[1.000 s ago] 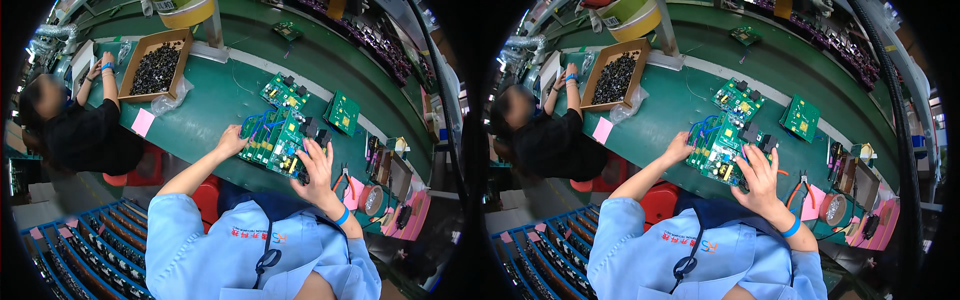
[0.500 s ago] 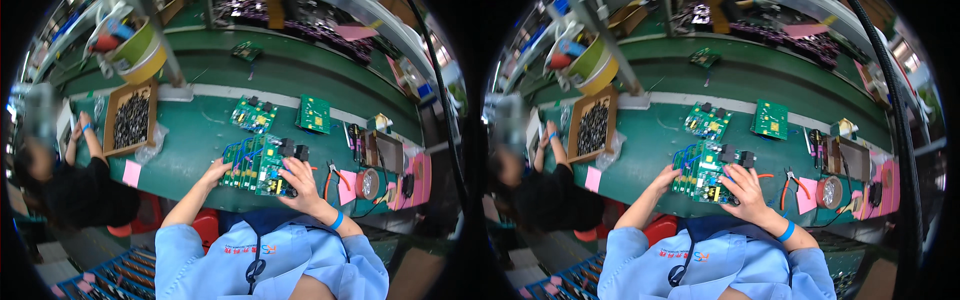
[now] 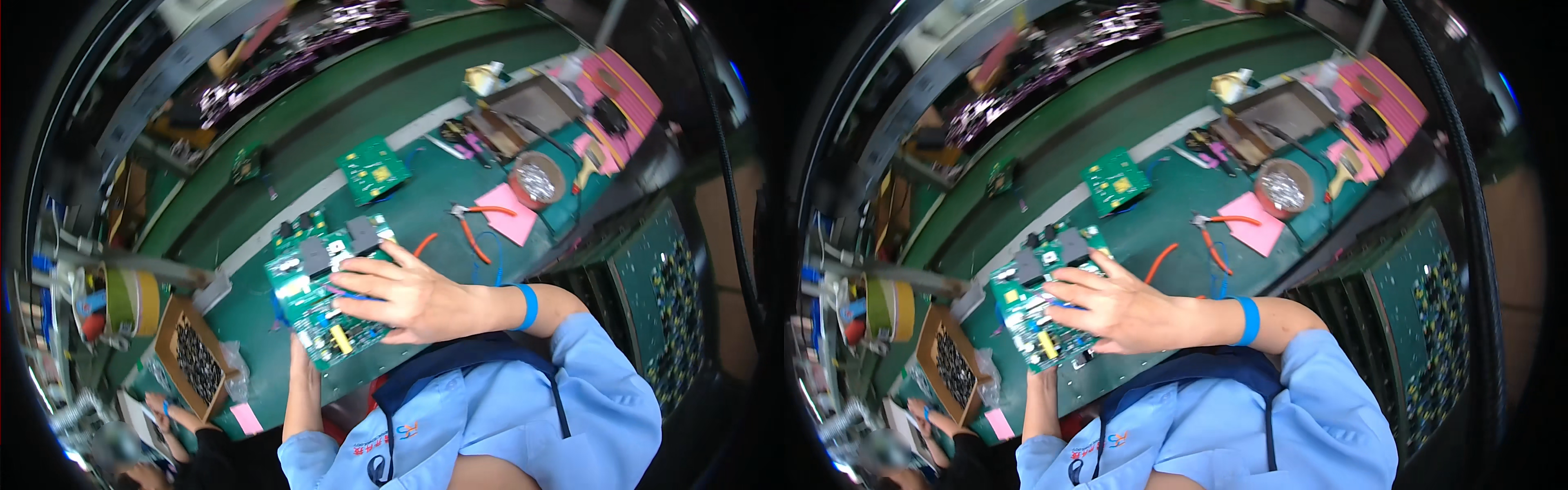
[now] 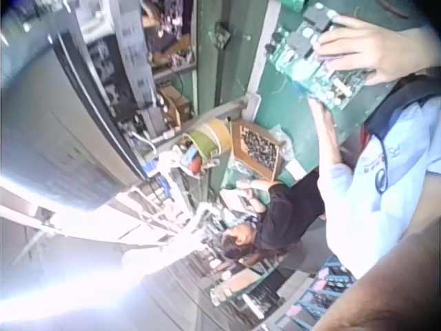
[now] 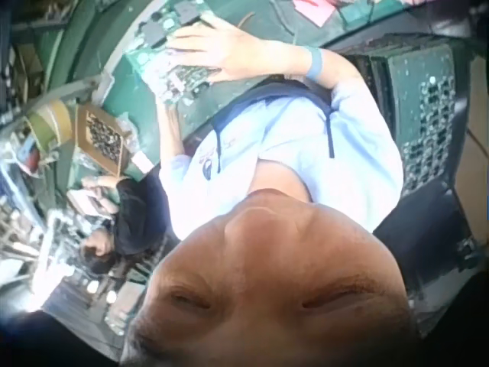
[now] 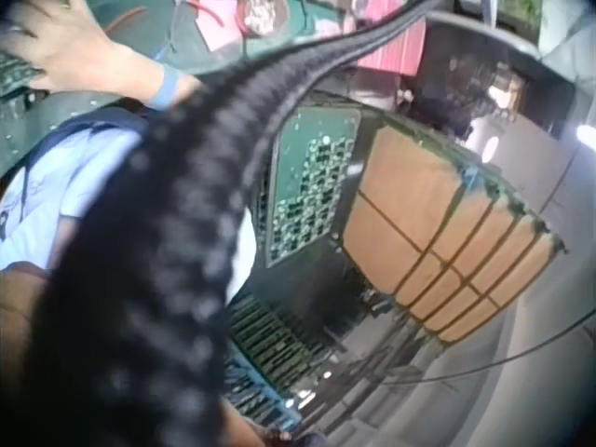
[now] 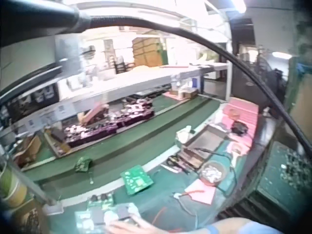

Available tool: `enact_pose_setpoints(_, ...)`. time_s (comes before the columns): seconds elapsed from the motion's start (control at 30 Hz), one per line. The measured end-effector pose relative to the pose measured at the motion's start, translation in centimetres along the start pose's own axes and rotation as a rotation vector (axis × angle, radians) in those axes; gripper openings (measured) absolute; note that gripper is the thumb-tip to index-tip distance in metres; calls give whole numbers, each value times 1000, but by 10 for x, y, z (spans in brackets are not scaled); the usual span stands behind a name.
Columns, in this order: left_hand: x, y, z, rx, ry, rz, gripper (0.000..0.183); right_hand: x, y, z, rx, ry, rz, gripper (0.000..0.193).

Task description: The person uses pliers to trim components on green circuit boards at a workbench. They repeatedly pick up boards, trim them, and place them into a large tray filled with similar boards. The person also handles a blue wire and organizes the boards on the table.

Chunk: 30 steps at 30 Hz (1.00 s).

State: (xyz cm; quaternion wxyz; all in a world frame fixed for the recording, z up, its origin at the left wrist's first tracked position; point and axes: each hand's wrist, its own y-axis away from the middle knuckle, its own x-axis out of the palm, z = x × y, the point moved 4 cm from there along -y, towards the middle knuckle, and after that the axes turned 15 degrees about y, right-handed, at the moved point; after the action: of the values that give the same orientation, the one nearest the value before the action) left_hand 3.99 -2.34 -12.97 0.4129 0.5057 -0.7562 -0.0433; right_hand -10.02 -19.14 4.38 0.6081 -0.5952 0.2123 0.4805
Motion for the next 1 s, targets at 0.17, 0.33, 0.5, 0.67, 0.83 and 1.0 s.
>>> enact_pose_setpoints(0.17,97,10,21,65,-96,183,25,-78,57,3,68,148,-216,58)
enact_pose_setpoints(0.33,189,35,85,-10,-193,372,25,-144,141,13,241,420,-460,45)
enact_pose_setpoints(0.5,287,79,182,-206,-272,630,26,-209,244,29,514,668,-480,30)
enact_pose_setpoints(0.67,368,136,286,-476,-341,871,26,-253,333,44,828,821,-374,51)
enact_pose_setpoints(0.83,420,198,394,-806,-390,1052,27,-271,397,51,1144,914,-226,59)
enact_pose_setpoints(1.0,406,201,506,-1174,-477,1114,32,-274,452,44,1411,894,-137,53)
